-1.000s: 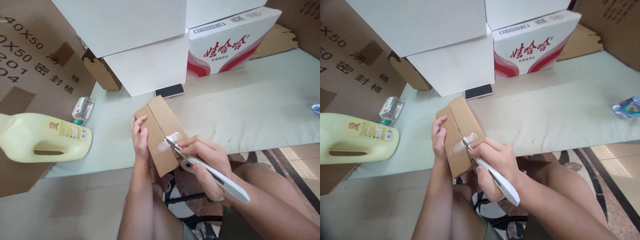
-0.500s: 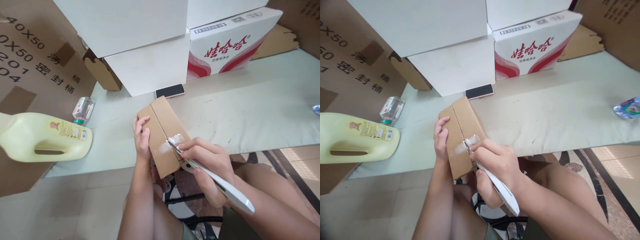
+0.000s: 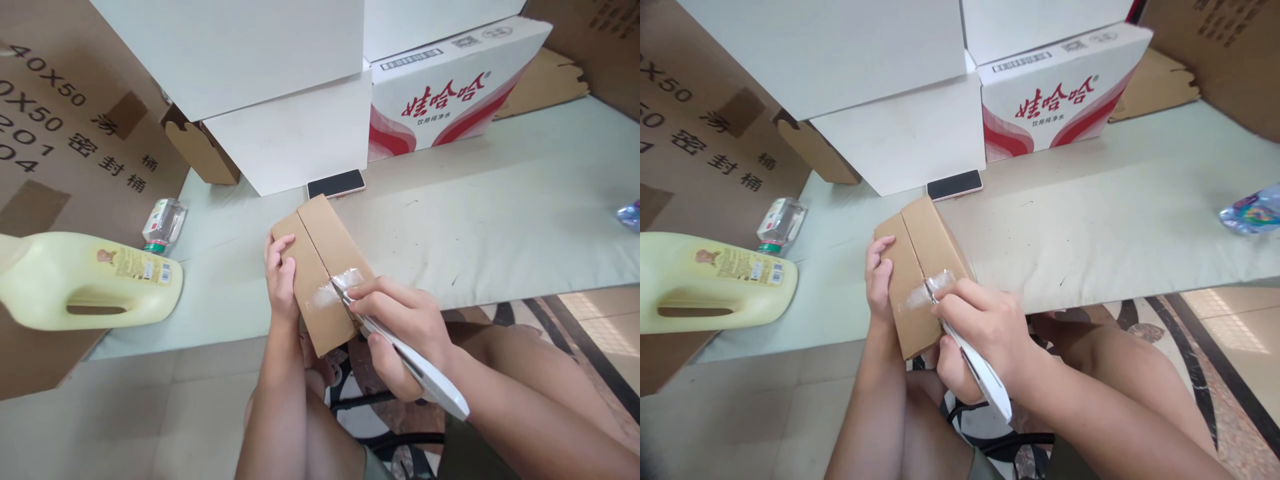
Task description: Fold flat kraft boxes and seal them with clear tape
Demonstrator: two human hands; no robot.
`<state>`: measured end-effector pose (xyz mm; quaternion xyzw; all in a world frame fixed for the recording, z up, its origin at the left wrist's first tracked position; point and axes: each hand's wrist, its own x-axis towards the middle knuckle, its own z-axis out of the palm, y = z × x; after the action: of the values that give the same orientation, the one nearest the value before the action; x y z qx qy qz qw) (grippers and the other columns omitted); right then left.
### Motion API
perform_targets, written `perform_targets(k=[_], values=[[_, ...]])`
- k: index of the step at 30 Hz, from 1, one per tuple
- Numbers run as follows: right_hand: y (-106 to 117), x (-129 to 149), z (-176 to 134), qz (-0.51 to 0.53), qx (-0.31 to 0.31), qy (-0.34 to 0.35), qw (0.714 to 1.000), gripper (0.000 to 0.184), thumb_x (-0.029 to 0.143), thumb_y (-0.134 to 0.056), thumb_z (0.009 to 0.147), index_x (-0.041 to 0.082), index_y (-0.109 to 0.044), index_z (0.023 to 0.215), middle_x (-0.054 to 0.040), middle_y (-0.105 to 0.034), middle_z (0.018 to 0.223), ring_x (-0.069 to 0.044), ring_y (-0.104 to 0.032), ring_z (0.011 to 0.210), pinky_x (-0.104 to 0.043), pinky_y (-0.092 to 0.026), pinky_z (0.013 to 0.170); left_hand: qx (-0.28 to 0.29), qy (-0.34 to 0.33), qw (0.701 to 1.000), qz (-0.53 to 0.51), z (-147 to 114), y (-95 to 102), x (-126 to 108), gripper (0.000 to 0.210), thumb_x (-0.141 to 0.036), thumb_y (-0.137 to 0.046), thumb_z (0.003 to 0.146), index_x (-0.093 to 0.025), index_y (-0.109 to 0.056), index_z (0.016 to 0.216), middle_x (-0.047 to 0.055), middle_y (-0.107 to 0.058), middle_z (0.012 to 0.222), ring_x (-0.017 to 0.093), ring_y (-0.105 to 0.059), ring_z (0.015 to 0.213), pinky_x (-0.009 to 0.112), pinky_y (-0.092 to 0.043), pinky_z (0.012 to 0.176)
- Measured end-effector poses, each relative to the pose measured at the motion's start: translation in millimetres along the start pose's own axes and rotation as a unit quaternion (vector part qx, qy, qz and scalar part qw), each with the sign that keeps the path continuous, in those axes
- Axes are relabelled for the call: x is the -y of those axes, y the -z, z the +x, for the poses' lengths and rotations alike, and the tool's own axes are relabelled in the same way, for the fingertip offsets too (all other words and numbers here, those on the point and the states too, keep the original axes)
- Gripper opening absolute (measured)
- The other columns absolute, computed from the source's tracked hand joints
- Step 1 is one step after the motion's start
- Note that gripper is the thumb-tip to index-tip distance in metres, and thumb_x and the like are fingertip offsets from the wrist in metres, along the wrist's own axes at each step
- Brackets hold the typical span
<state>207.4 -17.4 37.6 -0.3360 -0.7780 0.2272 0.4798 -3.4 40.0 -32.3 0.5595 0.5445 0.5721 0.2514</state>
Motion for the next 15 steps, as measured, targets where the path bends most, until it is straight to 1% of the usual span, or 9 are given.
perform_targets(k=[3, 8, 15], values=[[-1.2, -0.5, -0.7, -0.004, -0.003, 0.002, 1.000, 0.018, 0.018, -0.047, 0.073, 0.019, -0.057, 0.087, -0.0076, -0.069, 0.087, -0.017, -0.064, 0.063, -0.028, -0.049, 0.053, -0.003, 0.004, 1.000, -0.027, -0.1, -0.3, 2.3, 0.036, -0.051, -0.048, 0.092, -0.031, -0.061, 0.119, 0.005, -0.053, 0.140, 0.029, -0.041, 0.141, 0.043, -0.031, 0.117], [-2.3, -1.0, -1.1, 0.002, -0.004, -0.001, 1.000, 0.018, 0.018, -0.046, 0.073, 0.020, -0.056, 0.088, -0.0076, -0.069, 0.090, -0.017, -0.066, 0.065, -0.028, -0.050, 0.053, -0.005, 0.009, 1.000, -0.024, -0.1, -0.6, 2.7, 0.038, -0.052, -0.049, 0.091, -0.030, -0.062, 0.119, 0.004, -0.052, 0.142, 0.029, -0.041, 0.141, 0.042, -0.031, 0.117], [-1.3, -1.9, -0.4, 0.016, -0.002, -0.011, 1.000, 0.017, 0.019, -0.044, 0.075, 0.020, -0.054, 0.089, -0.0081, -0.068, 0.087, -0.017, -0.066, 0.066, -0.029, -0.050, 0.053, -0.004, 0.015, 0.999, -0.048, 0.3, -0.8, -3.4, 0.037, -0.052, -0.052, 0.089, -0.029, -0.063, 0.116, 0.006, -0.050, 0.144, 0.030, -0.038, 0.143, 0.044, -0.029, 0.118]])
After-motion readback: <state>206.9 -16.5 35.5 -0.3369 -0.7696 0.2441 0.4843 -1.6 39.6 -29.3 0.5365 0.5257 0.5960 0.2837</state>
